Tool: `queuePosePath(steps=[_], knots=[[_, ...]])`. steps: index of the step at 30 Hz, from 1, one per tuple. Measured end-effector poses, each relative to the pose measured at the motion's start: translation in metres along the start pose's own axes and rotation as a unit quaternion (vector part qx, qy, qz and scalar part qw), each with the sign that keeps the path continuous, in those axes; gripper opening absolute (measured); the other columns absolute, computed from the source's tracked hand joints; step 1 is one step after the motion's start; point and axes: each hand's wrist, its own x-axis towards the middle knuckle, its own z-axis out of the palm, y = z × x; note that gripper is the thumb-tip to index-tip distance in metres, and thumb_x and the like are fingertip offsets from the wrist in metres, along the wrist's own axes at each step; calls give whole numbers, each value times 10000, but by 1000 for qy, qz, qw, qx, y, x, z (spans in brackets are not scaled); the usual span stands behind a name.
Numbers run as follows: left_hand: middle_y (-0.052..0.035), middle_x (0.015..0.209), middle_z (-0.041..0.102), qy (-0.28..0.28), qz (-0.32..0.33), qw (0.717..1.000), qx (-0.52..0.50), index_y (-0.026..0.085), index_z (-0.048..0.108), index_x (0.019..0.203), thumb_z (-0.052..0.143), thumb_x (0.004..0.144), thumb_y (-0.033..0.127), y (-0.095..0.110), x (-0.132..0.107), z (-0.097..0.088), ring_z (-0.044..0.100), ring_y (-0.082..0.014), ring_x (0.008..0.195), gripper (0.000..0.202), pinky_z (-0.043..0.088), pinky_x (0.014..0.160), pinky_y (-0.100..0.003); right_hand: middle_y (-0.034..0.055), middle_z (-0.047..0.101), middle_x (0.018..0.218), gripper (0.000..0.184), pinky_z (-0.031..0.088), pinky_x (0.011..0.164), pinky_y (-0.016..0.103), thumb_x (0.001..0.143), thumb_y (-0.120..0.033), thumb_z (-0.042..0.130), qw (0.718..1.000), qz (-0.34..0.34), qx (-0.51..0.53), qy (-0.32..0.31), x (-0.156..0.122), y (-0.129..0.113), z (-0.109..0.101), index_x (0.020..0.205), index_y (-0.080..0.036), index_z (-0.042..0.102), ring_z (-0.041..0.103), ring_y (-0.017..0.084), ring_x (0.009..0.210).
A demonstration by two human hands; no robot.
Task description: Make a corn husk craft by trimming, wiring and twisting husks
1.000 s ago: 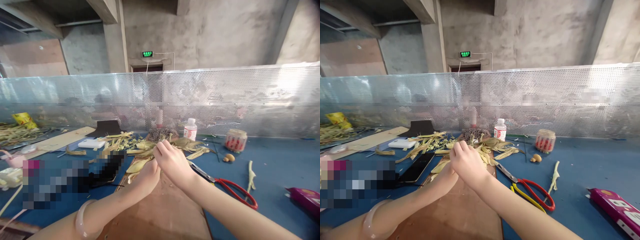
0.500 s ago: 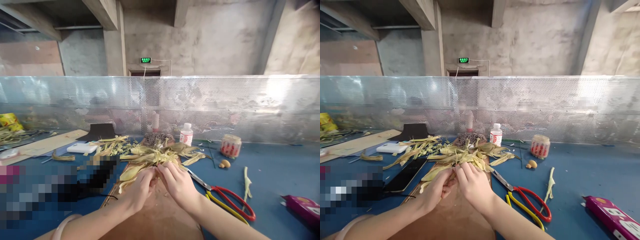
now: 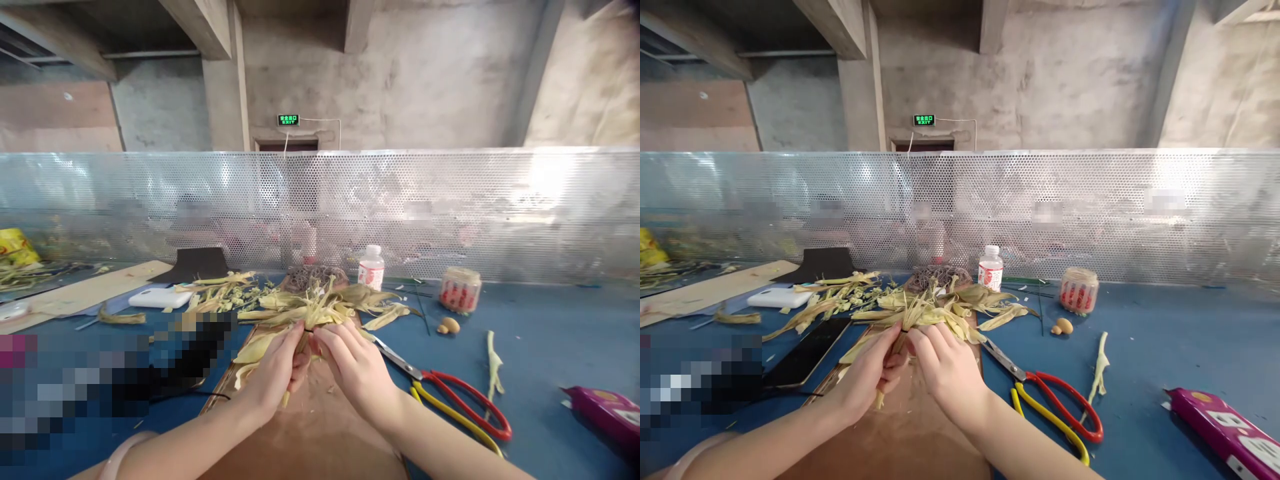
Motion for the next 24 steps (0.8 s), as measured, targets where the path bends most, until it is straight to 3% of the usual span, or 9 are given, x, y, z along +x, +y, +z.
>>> queuePosePath(steps=[11, 24], knots=[[99, 489, 207, 20, -78, 996, -36, 193, 396, 695, 440, 753, 641, -2, 1, 1, 117, -38, 398, 454, 67, 398, -198, 44, 617, 851, 147, 470, 723, 259, 902, -143, 434, 985, 137, 100, 39, 0, -2, 11, 965, -195, 556, 581, 147, 794], [108, 427, 128, -45, -140, 984, -103, 182, 379, 584, 424, 750, 638, -1, 0, 0, 42, -46, 386, 487, 24, 399, -207, 75, 654, 884, 284, 520, 677, 264, 914, -178, 392, 992, 99, 54, 55, -5, -1, 15, 1172, -190, 510, 633, 165, 778]])
